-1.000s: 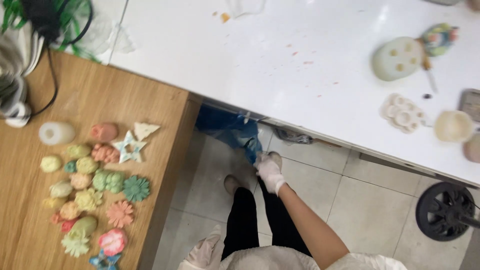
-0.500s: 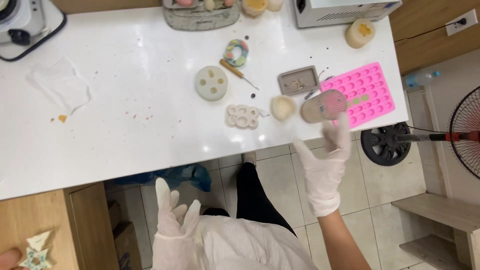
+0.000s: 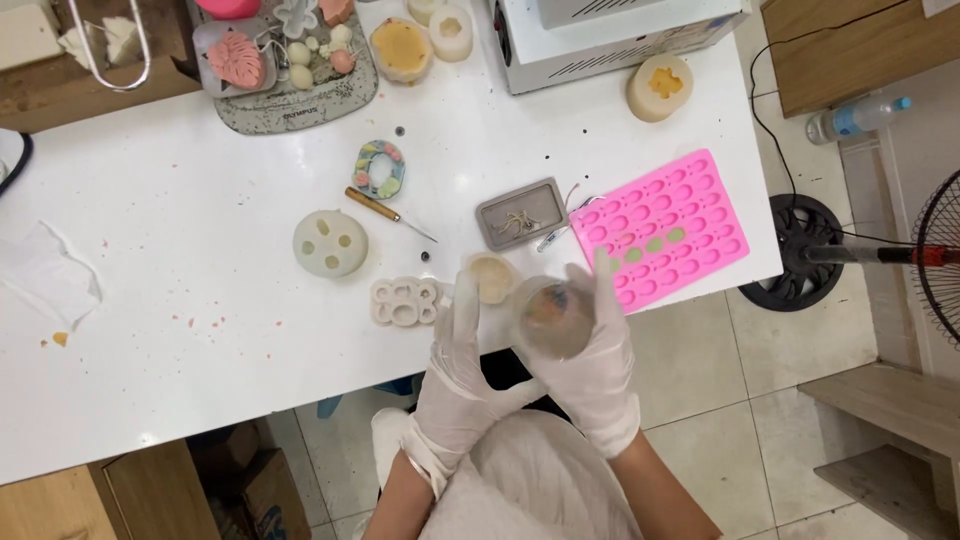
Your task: The person uses a heat gun to heat a small electric wax melter, sets it down, then flexes a pink silicone mold to pop out shaped wax pieces and places them on the table. They then wipe wax crumbs off the white tabletop by hand and collect pieces into a glass cup.
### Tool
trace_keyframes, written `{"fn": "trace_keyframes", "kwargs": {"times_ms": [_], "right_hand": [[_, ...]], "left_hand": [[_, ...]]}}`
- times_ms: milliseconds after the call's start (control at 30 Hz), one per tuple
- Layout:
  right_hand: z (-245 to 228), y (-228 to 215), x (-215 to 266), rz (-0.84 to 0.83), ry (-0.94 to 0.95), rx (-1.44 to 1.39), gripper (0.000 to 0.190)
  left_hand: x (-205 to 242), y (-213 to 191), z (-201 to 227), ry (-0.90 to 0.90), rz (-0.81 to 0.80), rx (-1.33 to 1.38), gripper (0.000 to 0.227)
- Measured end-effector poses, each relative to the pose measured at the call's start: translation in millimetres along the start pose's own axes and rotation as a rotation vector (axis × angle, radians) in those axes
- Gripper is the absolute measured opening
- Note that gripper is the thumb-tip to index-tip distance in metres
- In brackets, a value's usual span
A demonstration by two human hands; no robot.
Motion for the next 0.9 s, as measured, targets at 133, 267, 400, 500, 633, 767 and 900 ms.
{"fn": "trace_keyframes", "kwargs": {"times_ms": [133, 267, 400, 500, 633, 767, 900], "right_hand": [[-41.6, 8.9, 1.4, -0.372, -0.109, -0.184, 0.109], [32.4, 1.5, -39.1, -0.408, -0.172, -0.263, 0.047], [72.0, -5.9, -136.2, -0.136, -0.248, 0.294, 0.016], [83.8, 3.5, -161.2, -0.130, -0.361, 0.519, 0.016], [99.4, 14.5, -174.7, -0.257, -0.371, 0.599, 0.007], [134.6, -9.2, -194.5, -0.313, -0.252, 0.236, 0.008], [62.1, -39.8, -198.2, -0.197, -0.226, 0.499, 0.014]], "left_hand": [[16.1, 8.8, -23.5, 0.051, 0.044, -0.136, 0.105], [36.5, -19.6, -35.4, -0.093, 0.188, 0.098, 0.094], [72.2, -43.1, -53.9, -0.156, 0.363, 0.105, 0.091], [91.1, -60.5, -75.9, -0.336, 0.487, 0.128, 0.089], [106.1, -88.8, -113.9, -0.500, 0.658, 0.050, 0.091], [109.6, -108.7, -165.5, -0.537, 0.826, 0.013, 0.087], [95.8, -114.9, -190.0, -0.501, 0.973, 0.078, 0.089]]}}
Point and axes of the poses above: each hand's wrist, its own x-axis away from the middle knuckle, its own y-axis out of the palm, z = x × y, the point moved 7 cm from there along -x, towards the middle knuckle, and after that the axes turned 1 degree about -z, right-handed, at the moved point
